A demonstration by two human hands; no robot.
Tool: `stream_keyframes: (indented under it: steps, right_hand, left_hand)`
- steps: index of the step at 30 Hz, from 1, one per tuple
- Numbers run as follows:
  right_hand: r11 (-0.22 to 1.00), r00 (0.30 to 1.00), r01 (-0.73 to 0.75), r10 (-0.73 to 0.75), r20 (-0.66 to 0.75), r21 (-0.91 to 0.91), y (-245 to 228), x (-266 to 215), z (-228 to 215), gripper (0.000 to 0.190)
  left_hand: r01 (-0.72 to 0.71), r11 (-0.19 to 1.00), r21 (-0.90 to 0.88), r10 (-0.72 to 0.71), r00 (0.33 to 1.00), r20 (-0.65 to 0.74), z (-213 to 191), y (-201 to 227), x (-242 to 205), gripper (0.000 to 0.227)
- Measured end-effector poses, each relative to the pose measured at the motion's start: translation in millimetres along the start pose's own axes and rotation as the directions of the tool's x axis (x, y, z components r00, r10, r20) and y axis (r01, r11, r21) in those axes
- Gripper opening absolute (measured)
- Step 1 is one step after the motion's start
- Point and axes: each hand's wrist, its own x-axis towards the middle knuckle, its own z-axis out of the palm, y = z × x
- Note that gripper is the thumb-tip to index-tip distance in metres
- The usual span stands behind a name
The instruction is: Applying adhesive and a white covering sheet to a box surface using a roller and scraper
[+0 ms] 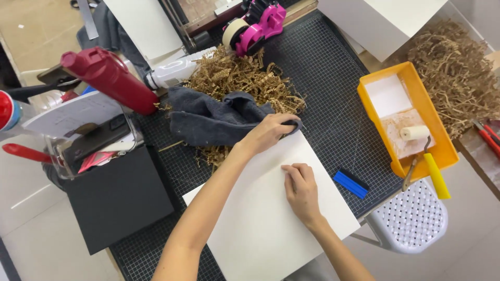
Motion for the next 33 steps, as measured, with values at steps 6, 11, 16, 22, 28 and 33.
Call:
stream_keyframes:
  steps: [6, 11, 16, 22, 28, 33]
  right_hand:
    - [1.0, 1.0, 0.022, -0.022, -0.006, 0.006, 0.0, 1.1, 1.6, 0.026]
    - [0.999, 1.0, 0.014, -0.013, 0.021, -0.034, 1.4, 1.5, 0.5, 0.023]
    - [0.997, 0.999, 0.034, -0.034, 0.01, -0.074, 4.7, 0.4, 2.4, 0.023]
    - [0.993, 0.999, 0.034, -0.03, 0.035, -0.113, 2.1, 0.6, 0.8, 0.021]
    - [0.988, 0.998, 0.059, -0.054, 0.041, -0.142, 1.2, -0.8, 0.4, 0.02]
    - [0.983, 0.996, 0.083, -0.076, 0.046, -0.164, -0.2, 0.7, -0.4, 0.019]
  left_hand:
    - [-0.098, 0.989, 0.11, 0.097, 0.995, 0.02, 18.5, -15.7, 5.8, 0.021]
    - [-0.167, 0.981, 0.096, 0.17, 0.985, -0.025, 8.2, -17.5, -14.0, 0.019]
    - [-0.176, 0.969, 0.171, 0.178, 0.984, 0.005, -28.1, -12.9, -67.0, 0.017]
    - [-0.152, 0.942, 0.3, 0.151, 0.988, 0.025, -79.6, 12.4, -130.6, 0.016]
    - [-0.152, 0.912, 0.382, 0.141, 0.988, 0.055, -106.6, 16.7, -184.4, 0.017]
    - [-0.144, 0.931, 0.336, 0.135, 0.99, 0.05, -131.4, 21.0, -228.6, 0.021]
